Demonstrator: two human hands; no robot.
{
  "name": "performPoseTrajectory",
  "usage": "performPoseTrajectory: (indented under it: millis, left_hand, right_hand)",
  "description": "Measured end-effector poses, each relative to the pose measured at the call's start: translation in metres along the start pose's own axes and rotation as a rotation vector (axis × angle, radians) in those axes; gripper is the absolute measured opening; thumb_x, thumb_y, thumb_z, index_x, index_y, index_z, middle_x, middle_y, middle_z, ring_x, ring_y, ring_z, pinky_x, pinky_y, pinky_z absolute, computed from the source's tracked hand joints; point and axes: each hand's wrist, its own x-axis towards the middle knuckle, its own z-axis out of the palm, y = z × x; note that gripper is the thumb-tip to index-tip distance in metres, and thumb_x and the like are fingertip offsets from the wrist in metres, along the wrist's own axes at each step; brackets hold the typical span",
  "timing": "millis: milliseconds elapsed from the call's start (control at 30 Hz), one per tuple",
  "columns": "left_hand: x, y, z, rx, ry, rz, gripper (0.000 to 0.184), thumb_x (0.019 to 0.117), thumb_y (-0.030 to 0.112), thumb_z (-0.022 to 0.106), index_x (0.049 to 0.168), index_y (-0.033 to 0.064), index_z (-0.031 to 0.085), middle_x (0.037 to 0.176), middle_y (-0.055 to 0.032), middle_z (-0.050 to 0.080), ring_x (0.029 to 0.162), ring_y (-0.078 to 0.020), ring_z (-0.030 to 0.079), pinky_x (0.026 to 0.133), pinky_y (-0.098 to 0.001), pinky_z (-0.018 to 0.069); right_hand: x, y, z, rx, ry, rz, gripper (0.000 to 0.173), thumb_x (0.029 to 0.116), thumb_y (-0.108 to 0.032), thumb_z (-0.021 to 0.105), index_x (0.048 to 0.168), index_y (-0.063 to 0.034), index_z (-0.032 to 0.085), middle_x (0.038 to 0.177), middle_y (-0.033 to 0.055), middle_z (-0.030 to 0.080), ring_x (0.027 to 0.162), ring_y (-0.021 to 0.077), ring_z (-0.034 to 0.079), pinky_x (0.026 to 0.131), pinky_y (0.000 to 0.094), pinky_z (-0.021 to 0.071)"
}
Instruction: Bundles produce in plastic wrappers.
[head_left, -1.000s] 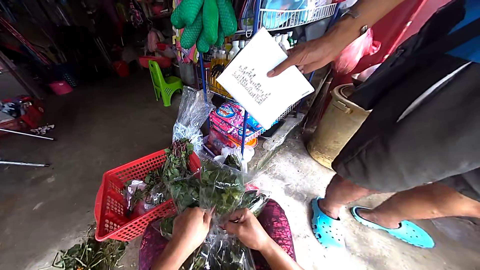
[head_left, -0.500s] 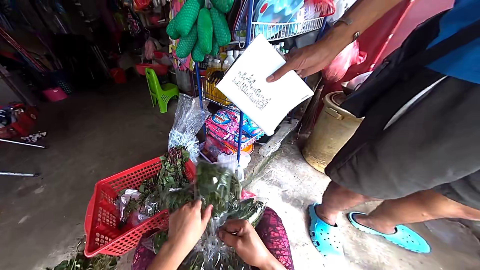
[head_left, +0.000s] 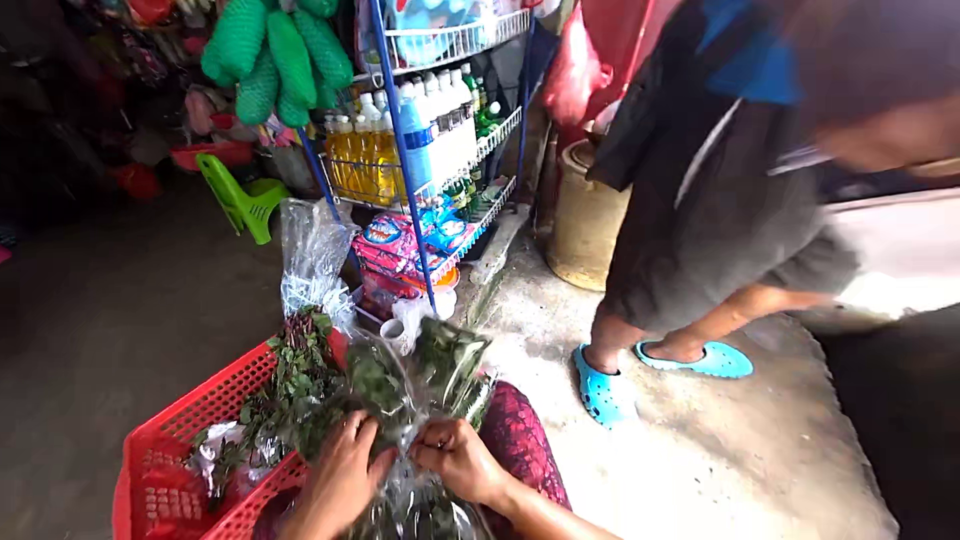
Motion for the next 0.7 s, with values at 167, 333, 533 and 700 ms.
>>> performPoseTrajectory:
  millis: [167,333,533,700]
  left_hand:
    - [0.022,-0.01,-0.018,-0.142,-0.189,0.04,0.036,0.1034,0.024,0.06,0.102,-0.0099,0.071,0.105,-0.0303,0.068,0.109,-0.0451,0.064,0.102,-0.0593,0.0451]
    - [0.011,-0.017,-0.02,-0.311,0.375,0.17,0.02,0.0856,0.01,0.08,0.083,-0.0038,0.067,0.102,-0.0206,0.068,0.099,-0.033,0.066,0.089,-0.0503,0.0538]
    - [-0.013,-0.015,-0.05,-0.305,0.3,0.485,0.013,0.0917,0.02,0.072,0.095,0.0077,0.077,0.107,-0.0045,0.068,0.101,-0.0116,0.065,0.091,-0.0297,0.0549]
    - [-0.014,0.011,-0.056,-0.129,0.123,0.492,0.007,0.0878,0.005,0.073,0.091,-0.0009,0.076,0.097,-0.0202,0.072,0.094,-0.0362,0.071,0.086,-0.0523,0.0575]
  right_hand:
    - [-0.004,-0.018,-0.003,0.001,0.028,-0.015,0.016,0.0932,-0.003,0.06,0.091,0.0066,0.073,0.089,0.0095,0.073,0.081,0.0063,0.068,0.079,0.0257,0.0575]
    - [-0.004,-0.021,-0.008,0.069,0.098,-0.088,0.013,0.0926,-0.004,0.062,0.09,-0.0001,0.075,0.089,0.0011,0.075,0.079,0.0034,0.07,0.076,0.0244,0.0613]
    - [0.0,-0.031,-0.01,0.099,0.113,-0.186,0.015,0.093,-0.004,0.063,0.083,-0.0035,0.073,0.094,-0.0001,0.074,0.085,0.0043,0.07,0.077,0.0239,0.061]
    - [-0.009,-0.044,-0.012,0.035,0.124,-0.295,0.015,0.0908,0.001,0.061,0.083,0.0099,0.071,0.097,0.0159,0.074,0.094,0.0151,0.071,0.088,0.0301,0.0578]
